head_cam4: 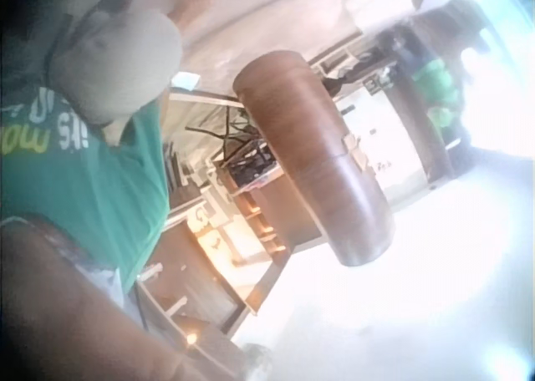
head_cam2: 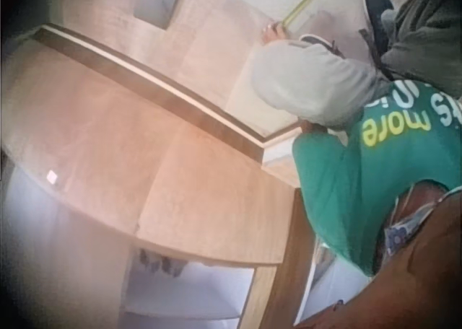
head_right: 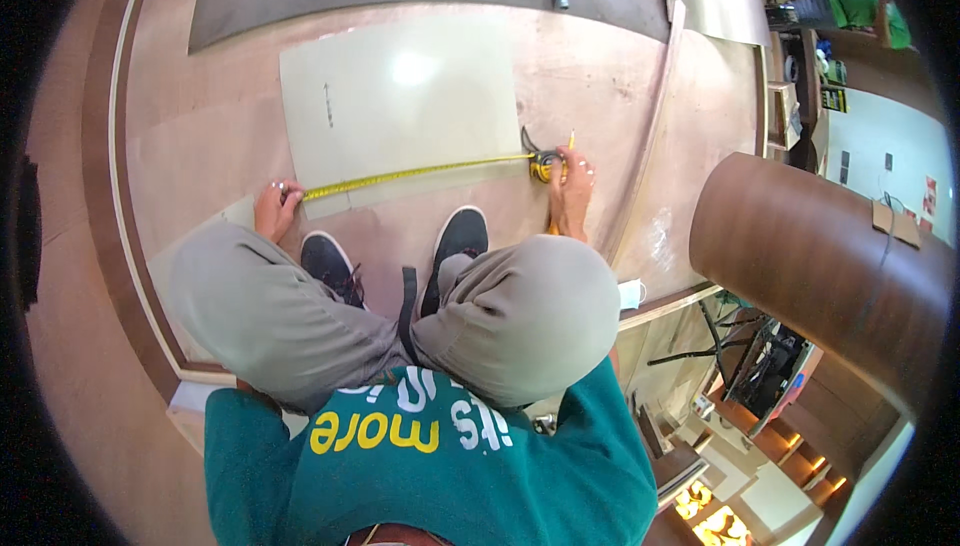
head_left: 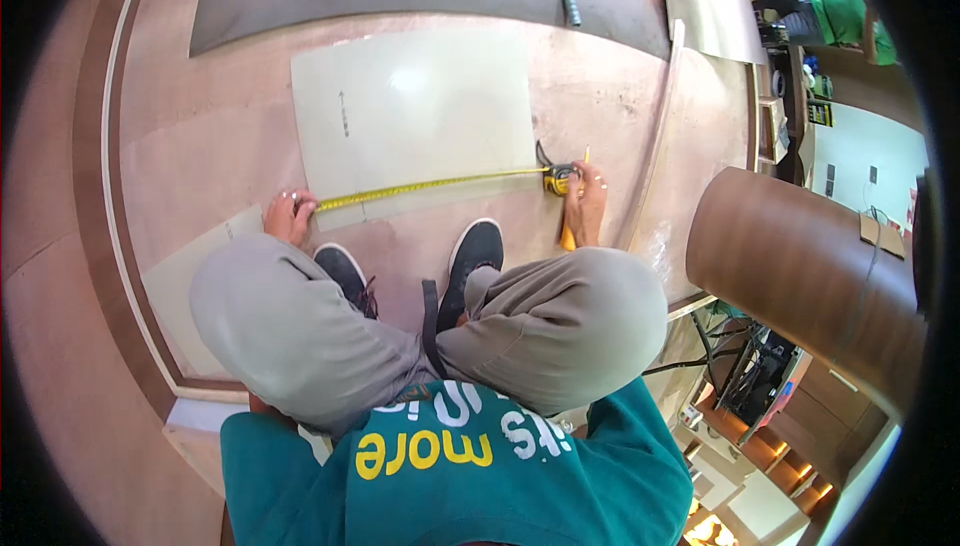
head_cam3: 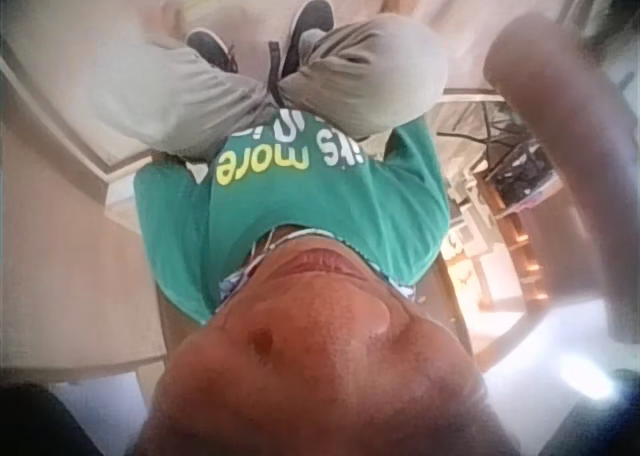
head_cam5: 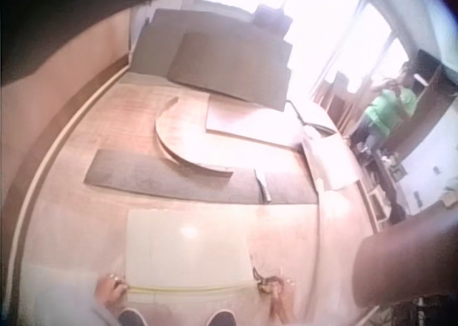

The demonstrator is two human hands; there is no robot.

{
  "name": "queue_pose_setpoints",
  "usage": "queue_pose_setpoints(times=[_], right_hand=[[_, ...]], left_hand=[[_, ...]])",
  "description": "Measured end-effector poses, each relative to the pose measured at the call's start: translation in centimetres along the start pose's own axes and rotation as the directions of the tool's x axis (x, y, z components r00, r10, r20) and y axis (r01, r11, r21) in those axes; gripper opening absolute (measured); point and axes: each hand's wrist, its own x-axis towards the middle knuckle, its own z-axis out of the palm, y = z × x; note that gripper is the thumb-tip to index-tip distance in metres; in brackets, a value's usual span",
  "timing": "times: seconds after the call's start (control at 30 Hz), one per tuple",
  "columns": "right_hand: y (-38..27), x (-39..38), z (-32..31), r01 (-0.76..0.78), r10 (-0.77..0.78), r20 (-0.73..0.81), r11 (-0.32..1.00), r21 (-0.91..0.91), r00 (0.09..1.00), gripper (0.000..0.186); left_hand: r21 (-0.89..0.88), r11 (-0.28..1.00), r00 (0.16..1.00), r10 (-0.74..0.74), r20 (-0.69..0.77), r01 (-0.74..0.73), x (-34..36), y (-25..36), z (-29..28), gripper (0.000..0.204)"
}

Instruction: The person measures a tile with a tape measure, aligns a wooden guide over it, and cuts the tile using a utility knife.

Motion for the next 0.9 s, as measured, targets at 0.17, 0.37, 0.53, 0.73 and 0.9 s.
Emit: queue_pose_setpoints(times=[0.17,0.37,0.53,0.73,0.9], right_hand=[[-1.0,-1.2,2.5,0.123,-0.126,-0.003,0.974,-0.193,0.992,0.043],[-1.1,-1.6,1.5,-0.078,0.087,0.17,0.995,-0.063,0.982,0.049],[-0.9,0.1,0.0,0.082,-0.065,0.175,0.993,-0.09,0.982,0.055],[-7.8,6.0,-1.2,0.136,-0.118,0.331,0.99,-0.031,0.936,0.055],[-16.2,10.6,2.6,0.364,-0.393,0.377,0.92,0.149,0.839,0.056]], left_hand=[[-0.196,0.981,0.987,-0.019,-0.161,-0.013,-1.1,1.3,-0.2,0.009],[0.021,0.998,0.918,0.06,-0.391,-0.057,-1.9,2.1,0.6,0.009],[-0.165,0.986,0.898,-0.072,-0.434,0.0,-0.6,3.5,0.0,0.007],[-0.433,0.862,0.964,0.217,-0.153,-0.263,4.3,8.8,-5.4,0.014],[-0.686,0.689,0.966,0.245,-0.081,-0.232,5.9,11.0,-5.3,0.039]])
